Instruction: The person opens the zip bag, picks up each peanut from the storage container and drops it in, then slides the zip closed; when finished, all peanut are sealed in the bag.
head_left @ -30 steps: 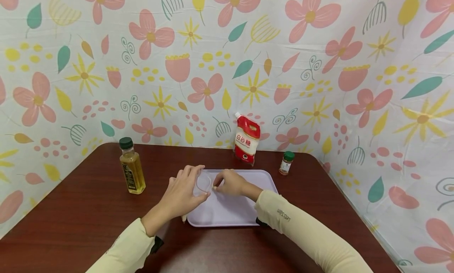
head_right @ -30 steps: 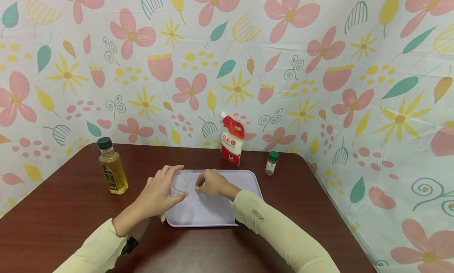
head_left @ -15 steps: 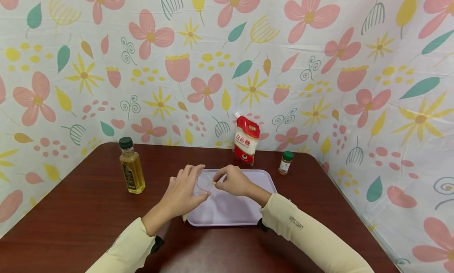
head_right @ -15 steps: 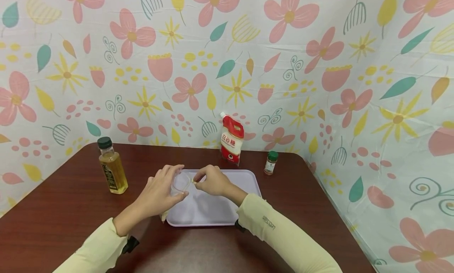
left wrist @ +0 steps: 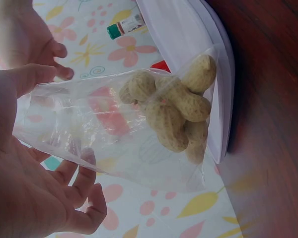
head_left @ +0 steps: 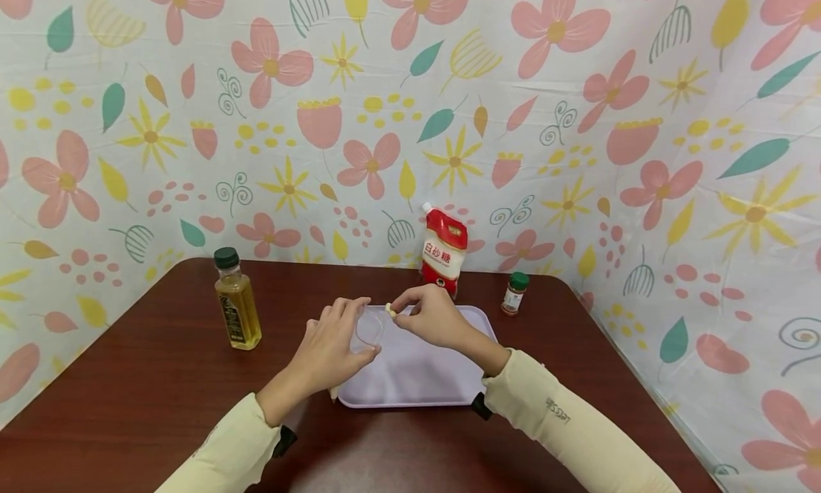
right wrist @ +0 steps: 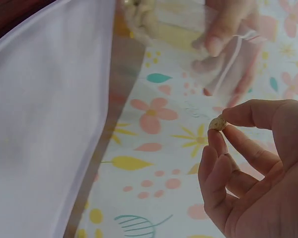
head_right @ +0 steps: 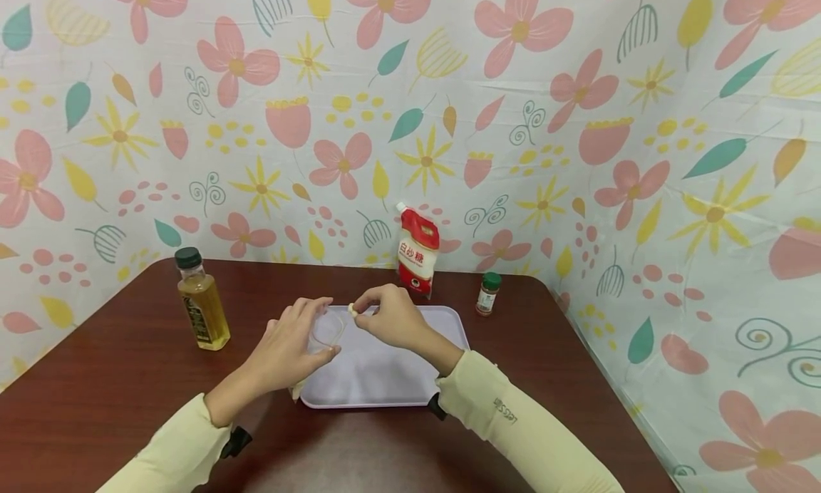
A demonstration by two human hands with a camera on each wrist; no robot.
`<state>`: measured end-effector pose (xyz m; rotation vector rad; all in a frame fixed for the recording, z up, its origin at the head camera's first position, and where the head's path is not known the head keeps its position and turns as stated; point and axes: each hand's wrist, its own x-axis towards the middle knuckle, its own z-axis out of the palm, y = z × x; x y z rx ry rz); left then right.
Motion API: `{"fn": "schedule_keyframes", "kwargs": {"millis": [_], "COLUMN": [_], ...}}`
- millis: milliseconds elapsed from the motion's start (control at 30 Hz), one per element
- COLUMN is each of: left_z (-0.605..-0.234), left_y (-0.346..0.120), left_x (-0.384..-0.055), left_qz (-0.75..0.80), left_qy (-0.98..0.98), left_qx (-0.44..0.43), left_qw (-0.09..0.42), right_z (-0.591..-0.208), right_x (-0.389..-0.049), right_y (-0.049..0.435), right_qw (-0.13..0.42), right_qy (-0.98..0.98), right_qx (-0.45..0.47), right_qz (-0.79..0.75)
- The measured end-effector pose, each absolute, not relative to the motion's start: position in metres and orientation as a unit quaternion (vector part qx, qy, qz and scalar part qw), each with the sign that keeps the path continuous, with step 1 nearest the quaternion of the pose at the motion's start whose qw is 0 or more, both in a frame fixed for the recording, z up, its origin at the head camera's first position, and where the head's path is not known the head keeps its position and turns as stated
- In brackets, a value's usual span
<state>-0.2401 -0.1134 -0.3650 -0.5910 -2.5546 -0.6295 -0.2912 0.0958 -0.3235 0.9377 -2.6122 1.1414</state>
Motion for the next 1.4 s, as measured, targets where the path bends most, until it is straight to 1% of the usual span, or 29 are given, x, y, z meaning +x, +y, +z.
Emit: {"fn": "schedule_keyframes", "kwargs": {"millis": [167,500,933,1400], "left_z": [-0.365,-0.363,-0.362,-0.360], "left_y": [-0.113,-0.109,-0.104,-0.099], "left_x": [-0.240,-0.240,-0.240,-0.237], "left_qz": [-0.230,-0.237,-0.243,-0.273], "left_qy": [-0.925,-0.926,-0.923,-0.912], "left_qx": [-0.214,-0.213,-0.216,-0.208], "left_qw": [0.214,0.203,0.206,0.225], "right_z": [-0.314,-0.307,-0.309,-0.315], "right_x": [-0.280,-0.261,-0.257,-0.253], "right_y": [0.096,0.087,0.088,0.095], "right_qw": [0.079,0.056,0.052,0.073], "right_qy": [-0.865,-0.855,-0.849,-0.836], "right_qx": [0.309,0.324,0.349,0.353], "right_qz": [0.388,0.401,0.393,0.413]}}
